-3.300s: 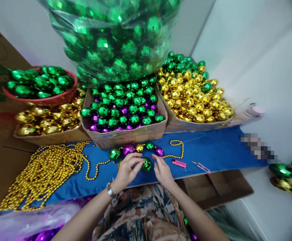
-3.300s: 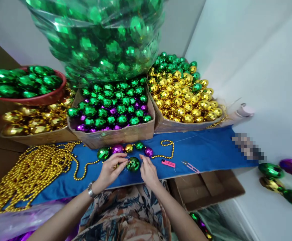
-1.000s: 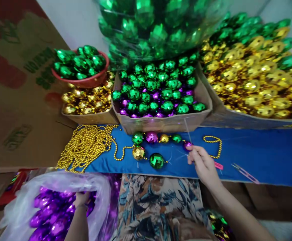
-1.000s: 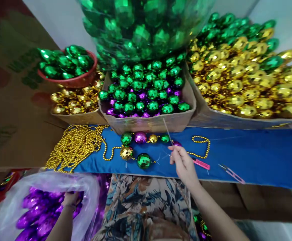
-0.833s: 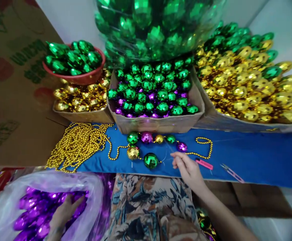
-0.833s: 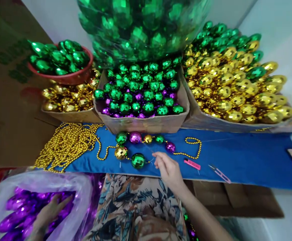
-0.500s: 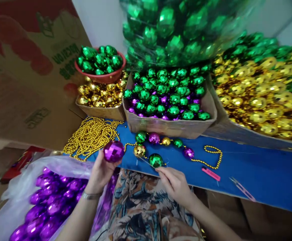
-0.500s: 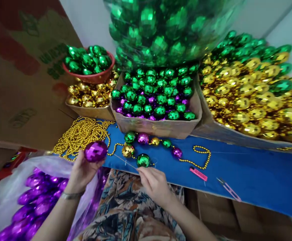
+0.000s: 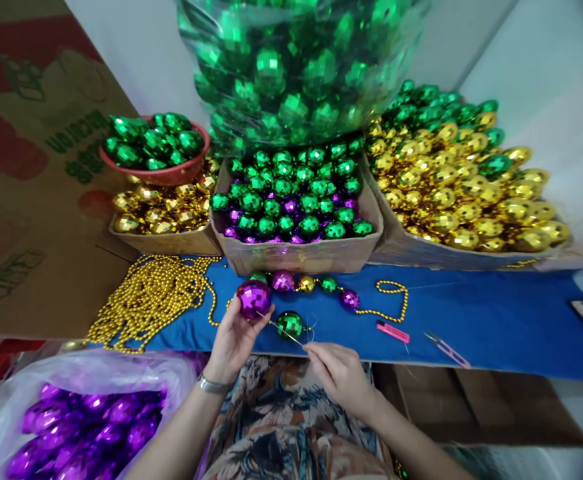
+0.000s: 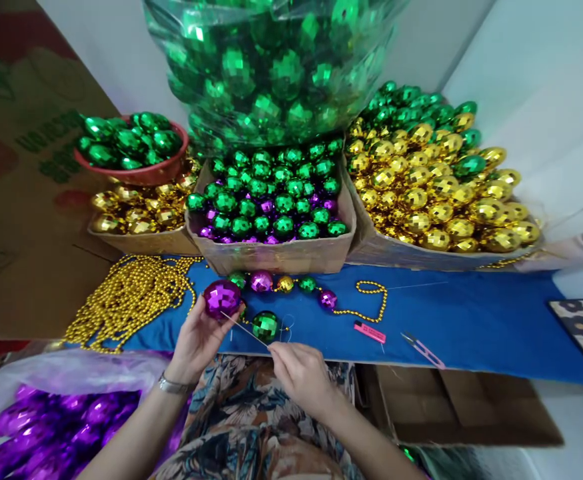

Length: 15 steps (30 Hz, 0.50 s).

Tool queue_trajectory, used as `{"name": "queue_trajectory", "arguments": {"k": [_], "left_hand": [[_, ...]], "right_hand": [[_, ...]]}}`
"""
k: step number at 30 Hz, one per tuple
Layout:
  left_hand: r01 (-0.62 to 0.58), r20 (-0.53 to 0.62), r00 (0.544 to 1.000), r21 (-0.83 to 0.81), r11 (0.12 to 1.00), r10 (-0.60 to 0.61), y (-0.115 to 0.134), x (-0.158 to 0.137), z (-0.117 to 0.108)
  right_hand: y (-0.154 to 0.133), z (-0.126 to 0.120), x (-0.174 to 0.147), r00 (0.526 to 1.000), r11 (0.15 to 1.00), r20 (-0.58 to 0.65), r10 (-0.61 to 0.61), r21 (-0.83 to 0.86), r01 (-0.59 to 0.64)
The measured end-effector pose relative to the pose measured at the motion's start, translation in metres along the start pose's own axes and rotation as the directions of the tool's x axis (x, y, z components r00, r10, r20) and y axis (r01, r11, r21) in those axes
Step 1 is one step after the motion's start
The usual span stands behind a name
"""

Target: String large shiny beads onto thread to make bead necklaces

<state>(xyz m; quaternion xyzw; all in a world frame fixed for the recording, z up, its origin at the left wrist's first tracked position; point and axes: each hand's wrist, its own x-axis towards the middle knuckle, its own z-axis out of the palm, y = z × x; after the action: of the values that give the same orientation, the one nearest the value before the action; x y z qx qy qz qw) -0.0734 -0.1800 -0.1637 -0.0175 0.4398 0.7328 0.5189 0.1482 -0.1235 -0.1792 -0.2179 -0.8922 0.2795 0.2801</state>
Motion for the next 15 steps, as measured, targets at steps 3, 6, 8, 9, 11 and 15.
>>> {"name": "queue_trajectory", "arguments": {"k": [3,6,8,9,11,15], "left_hand": [[-0.047,0.015,0.999,0.023,0.999,0.047,-0.0031,-0.0023,0.0004],[-0.076,0.035,0.997,0.024,0.997,0.075,-0.0035,-0.004,0.0001],[-0.09,0.041,0.995,0.017,0.996,0.089,-0.0031,-0.0042,-0.0006],[-0.097,0.044,0.994,0.016,0.995,0.096,-0.003,-0.0041,-0.001],[-0.107,0.047,0.993,0.018,0.994,0.106,-0.0031,-0.0038,-0.0017],[-0.111,0.048,0.993,0.033,0.993,0.109,-0.0046,-0.0035,-0.0028]], "right_hand": [[0.0001,0.0009,0.0,1.0,1.0,0.011,-0.007,-0.022,0.007],[0.0007,0.0025,-0.0004,1.0,0.999,0.025,-0.005,-0.039,0.006],[0.0008,0.003,-0.001,1.0,0.999,0.03,-0.004,-0.041,0.006],[0.0006,0.0029,-0.0014,1.0,0.999,0.028,-0.004,-0.038,0.005],[-0.0002,0.0021,-0.0019,1.0,1.0,0.02,-0.003,-0.025,0.004],[-0.002,-0.0002,-0.0024,1.0,1.0,0.018,-0.004,-0.006,0.004]]}}
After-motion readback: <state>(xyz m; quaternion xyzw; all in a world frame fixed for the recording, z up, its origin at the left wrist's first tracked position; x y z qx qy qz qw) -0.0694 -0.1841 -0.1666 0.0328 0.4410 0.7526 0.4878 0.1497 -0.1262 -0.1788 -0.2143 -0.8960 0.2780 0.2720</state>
